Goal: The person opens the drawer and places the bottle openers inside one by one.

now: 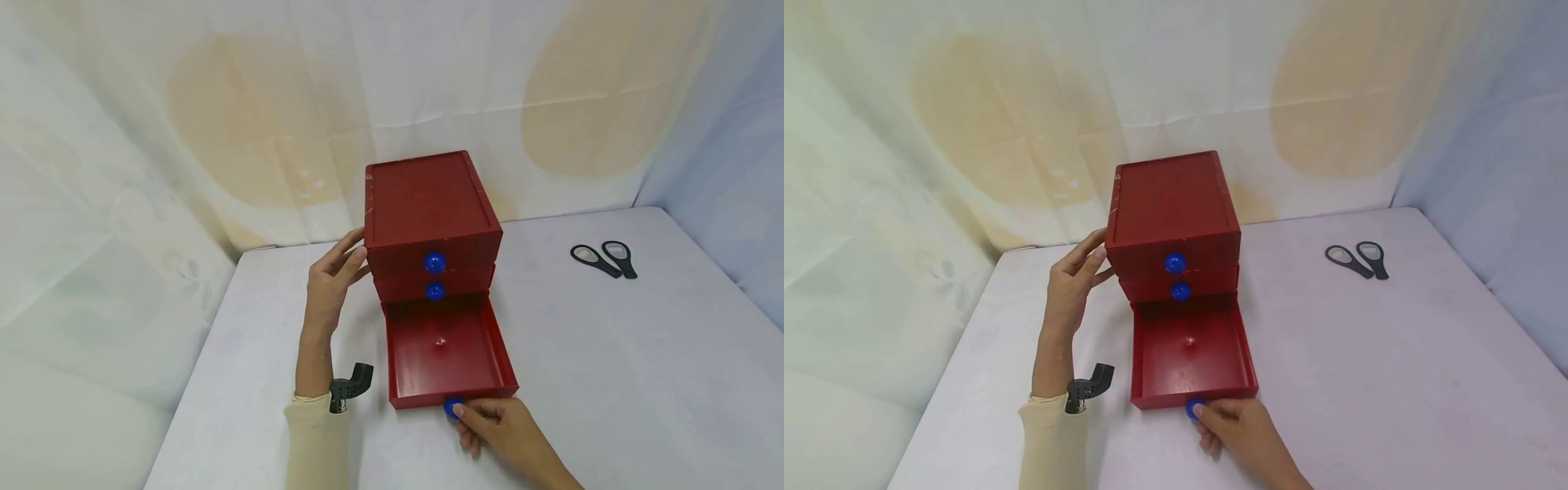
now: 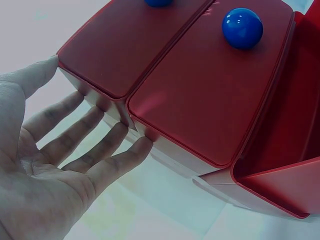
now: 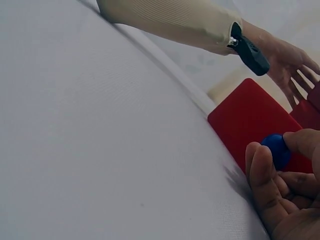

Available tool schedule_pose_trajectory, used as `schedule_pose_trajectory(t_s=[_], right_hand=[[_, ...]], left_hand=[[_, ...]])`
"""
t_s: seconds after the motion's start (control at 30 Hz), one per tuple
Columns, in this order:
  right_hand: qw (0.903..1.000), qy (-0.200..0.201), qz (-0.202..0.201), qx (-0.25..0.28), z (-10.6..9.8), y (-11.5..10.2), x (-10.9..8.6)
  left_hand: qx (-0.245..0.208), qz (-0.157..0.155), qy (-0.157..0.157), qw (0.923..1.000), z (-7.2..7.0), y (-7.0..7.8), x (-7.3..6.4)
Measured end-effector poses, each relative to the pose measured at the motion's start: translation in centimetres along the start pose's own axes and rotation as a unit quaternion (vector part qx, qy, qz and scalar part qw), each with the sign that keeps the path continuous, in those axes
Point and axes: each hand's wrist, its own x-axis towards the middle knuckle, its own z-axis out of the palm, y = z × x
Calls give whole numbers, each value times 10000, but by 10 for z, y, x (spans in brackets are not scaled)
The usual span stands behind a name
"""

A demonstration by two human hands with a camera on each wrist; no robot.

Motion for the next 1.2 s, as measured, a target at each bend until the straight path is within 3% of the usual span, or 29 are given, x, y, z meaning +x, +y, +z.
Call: schedule_pose_trajectory(t_s=[0.23,0.37,0.47,0.6,0.67,0.77,0.83,0.93,1.07,1.2], right_hand=[[9997,20,176,-176,2,0,-7],[9996,-200,116,-140,-4,1,-9],[9983,-569,12,-141,-24,3,-11],[9951,-972,-100,-138,-66,9,-16],[9964,-798,-151,-237,-86,12,-17],[9977,359,-217,-541,-107,16,-17],[9862,1292,-531,-884,-118,19,-14],[9560,2313,-1157,-1385,-129,22,-3],[9175,2897,-1800,-2048,-140,25,18],[8887,3290,-2156,-2357,-156,26,41]], left_hand=[[32,-29,12,10000,0,0,0],[2,-46,53,10000,0,-1,-1],[-46,-33,-2,10000,2,-2,-1],[-80,34,-30,10000,3,-2,-1],[-79,62,-13,9999,2,-1,-1],[-28,63,-56,10000,0,-1,1],[24,66,-78,9999,-2,-1,2],[93,80,-47,9999,-8,-1,3],[85,71,56,9999,-16,-2,-1],[59,39,119,9999,-20,-2,-3]])
